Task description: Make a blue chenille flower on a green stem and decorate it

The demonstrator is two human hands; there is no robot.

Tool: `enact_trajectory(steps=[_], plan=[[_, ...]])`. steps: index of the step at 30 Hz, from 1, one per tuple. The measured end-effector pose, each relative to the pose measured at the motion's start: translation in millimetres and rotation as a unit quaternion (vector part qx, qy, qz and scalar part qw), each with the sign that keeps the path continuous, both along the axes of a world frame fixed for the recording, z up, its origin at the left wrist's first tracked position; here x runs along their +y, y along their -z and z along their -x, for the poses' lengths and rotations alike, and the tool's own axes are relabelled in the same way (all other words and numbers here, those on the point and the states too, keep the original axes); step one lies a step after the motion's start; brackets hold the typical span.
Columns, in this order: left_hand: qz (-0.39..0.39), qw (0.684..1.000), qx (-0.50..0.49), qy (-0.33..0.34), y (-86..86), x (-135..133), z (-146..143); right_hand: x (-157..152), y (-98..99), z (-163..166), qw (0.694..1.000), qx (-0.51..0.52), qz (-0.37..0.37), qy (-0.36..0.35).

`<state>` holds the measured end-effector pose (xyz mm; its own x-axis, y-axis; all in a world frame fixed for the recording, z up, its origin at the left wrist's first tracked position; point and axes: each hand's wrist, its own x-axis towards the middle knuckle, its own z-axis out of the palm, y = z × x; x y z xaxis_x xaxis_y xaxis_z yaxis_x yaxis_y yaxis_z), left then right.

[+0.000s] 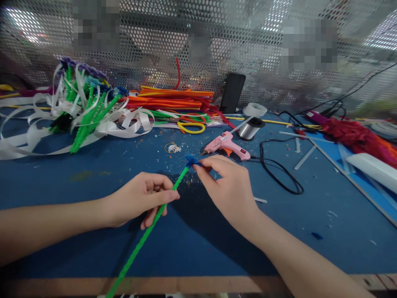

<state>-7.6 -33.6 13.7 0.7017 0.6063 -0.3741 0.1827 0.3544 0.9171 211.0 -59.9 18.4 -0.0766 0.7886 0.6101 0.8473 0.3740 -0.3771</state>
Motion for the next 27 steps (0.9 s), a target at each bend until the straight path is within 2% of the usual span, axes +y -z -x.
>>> enact_trajectory(steps=[4, 12, 21, 27], plan=[[0.006, 1.000, -0.009, -0.019, 1.8, 0.7, -0.7, 1.5, 2.5, -0.8, 1.000, -0.013, 0.012, 0.011], [0.008, 1.000, -0.013, -0.021, 1.1, 1.2, -1.8, 1.2, 3.5, 0.0, 0.999, -0.045, -0.020, 0.019], [0.004, 1.000, 0.024, -0.009, 1.2, 1.0, -0.7, 1.0, 3.3, 1.9, 0.994, -0.069, -0.089, -0.003], [0.004, 1.000, 0.026, 0.011, -0.6, 2.0, -0.4, 1.5, 4.1, 1.6, 0.994, -0.076, -0.076, 0.001]])
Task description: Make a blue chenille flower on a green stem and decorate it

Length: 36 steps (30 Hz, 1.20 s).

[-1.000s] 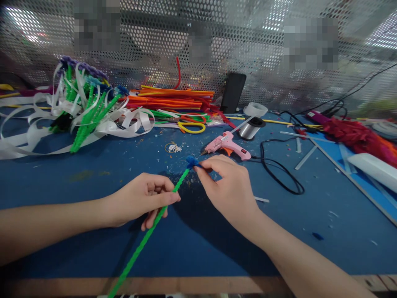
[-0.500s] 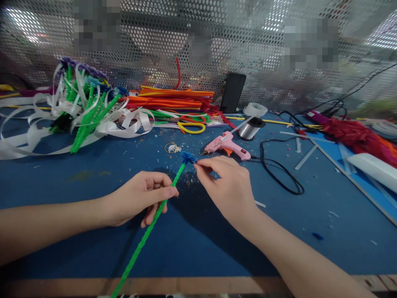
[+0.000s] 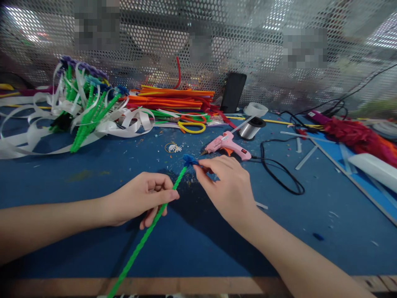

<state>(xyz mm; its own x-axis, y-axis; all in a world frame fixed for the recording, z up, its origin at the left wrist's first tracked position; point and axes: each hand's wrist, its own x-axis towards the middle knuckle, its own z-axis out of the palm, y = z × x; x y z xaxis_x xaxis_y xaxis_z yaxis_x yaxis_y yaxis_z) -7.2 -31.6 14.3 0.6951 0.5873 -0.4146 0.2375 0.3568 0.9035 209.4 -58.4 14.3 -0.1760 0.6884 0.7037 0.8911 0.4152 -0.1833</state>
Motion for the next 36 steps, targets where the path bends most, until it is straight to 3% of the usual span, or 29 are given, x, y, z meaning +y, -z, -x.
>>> enact_trajectory(steps=[13, 18, 29, 36], plan=[[-0.005, 0.999, -0.028, 0.021, 2.4, 0, 0, 1, 2.4, -2, 1.000, -0.027, 0.016, -0.006], [-0.008, 0.999, -0.038, -0.033, 2.7, -1, -1, 1, -1.1, 0, 1.000, 0.009, 0.016, 0.005], [0.010, 0.992, -0.111, -0.064, 6.9, 1, -1, -9, -11.1, 5, 0.993, 0.056, -0.006, -0.105], [0.014, 0.991, -0.121, -0.060, 6.4, 0, -1, -8, -10.7, 8, 0.987, -0.047, -0.052, -0.145]])
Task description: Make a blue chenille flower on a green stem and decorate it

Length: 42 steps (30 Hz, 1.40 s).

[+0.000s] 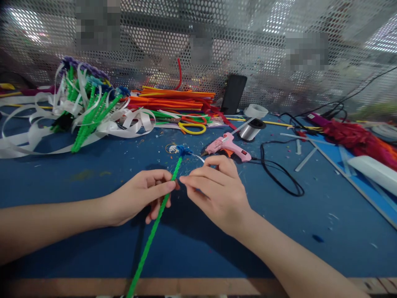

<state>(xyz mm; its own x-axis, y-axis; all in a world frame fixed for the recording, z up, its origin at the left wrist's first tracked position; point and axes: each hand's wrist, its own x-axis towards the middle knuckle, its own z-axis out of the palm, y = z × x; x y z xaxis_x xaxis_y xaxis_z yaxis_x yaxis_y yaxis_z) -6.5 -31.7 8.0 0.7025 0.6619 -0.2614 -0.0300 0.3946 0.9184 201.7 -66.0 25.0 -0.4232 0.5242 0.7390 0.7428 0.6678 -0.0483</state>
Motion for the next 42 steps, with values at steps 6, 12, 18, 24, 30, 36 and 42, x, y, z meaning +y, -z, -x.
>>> enact_trajectory(steps=[6, 12, 18, 24, 30, 36, 42], plan=[[-0.001, 1.000, 0.013, 0.005, -0.3, 0, 0, -5, -4.7, 0, 0.998, 0.047, 0.033, -0.016], [-0.021, 0.999, 0.042, 0.026, -1.9, 0, 0, -1, 1.7, -2, 0.986, 0.107, 0.038, 0.122], [-0.043, 0.995, 0.079, 0.053, -3.1, -1, 2, 7, 8.4, -7, 0.982, 0.103, 0.062, 0.144], [-0.039, 0.995, 0.074, 0.045, -3.8, -1, 2, 7, 9.4, -8, 0.982, 0.098, 0.072, 0.144], [-0.040, 0.995, 0.082, 0.044, -4.0, -1, 3, 3, 3.0, -9, 0.980, 0.120, 0.078, 0.141], [-0.027, 0.998, 0.060, 0.015, -5.6, 0, 2, 7, 5.5, -10, 0.984, 0.101, 0.041, 0.144], [-0.024, 0.997, 0.064, 0.018, -4.9, -1, 2, 8, 7.7, -9, 0.982, 0.100, 0.061, 0.147]])
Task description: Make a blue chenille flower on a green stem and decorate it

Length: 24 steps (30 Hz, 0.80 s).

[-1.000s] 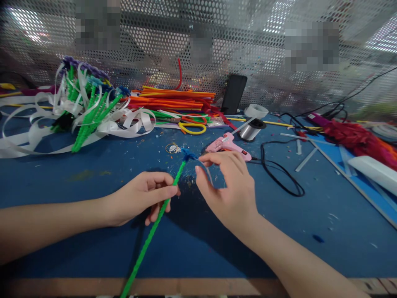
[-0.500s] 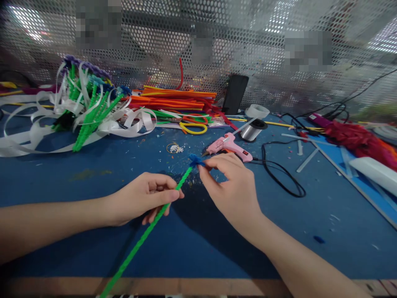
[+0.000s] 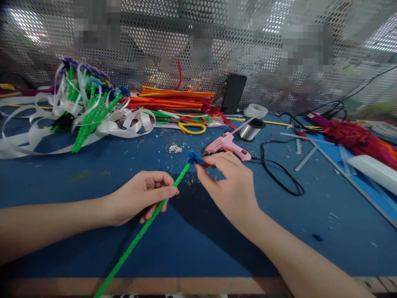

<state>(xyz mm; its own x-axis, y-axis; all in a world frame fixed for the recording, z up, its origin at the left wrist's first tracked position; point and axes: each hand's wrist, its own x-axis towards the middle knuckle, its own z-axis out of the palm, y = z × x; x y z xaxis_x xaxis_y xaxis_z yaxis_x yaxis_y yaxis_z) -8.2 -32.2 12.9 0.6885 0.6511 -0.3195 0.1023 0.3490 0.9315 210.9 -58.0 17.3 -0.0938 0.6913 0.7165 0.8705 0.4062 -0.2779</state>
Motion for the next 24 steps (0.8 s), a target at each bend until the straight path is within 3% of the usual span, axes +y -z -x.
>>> enact_trajectory(steps=[9, 15, 24], plan=[[-0.008, 1.000, 0.007, -0.008, 0.3, -0.2, 1.0, -1.7, -3.5, -0.6, 0.998, 0.035, 0.052, 0.001], [-0.009, 0.999, -0.021, -0.035, 3.8, -0.5, 1.8, -0.2, -0.3, 0.6, 0.998, 0.035, 0.047, 0.002], [-0.009, 1.000, 0.001, -0.013, 0.9, 0.0, 1.3, -1.0, -1.5, 0.2, 0.999, 0.024, 0.039, -0.008]])
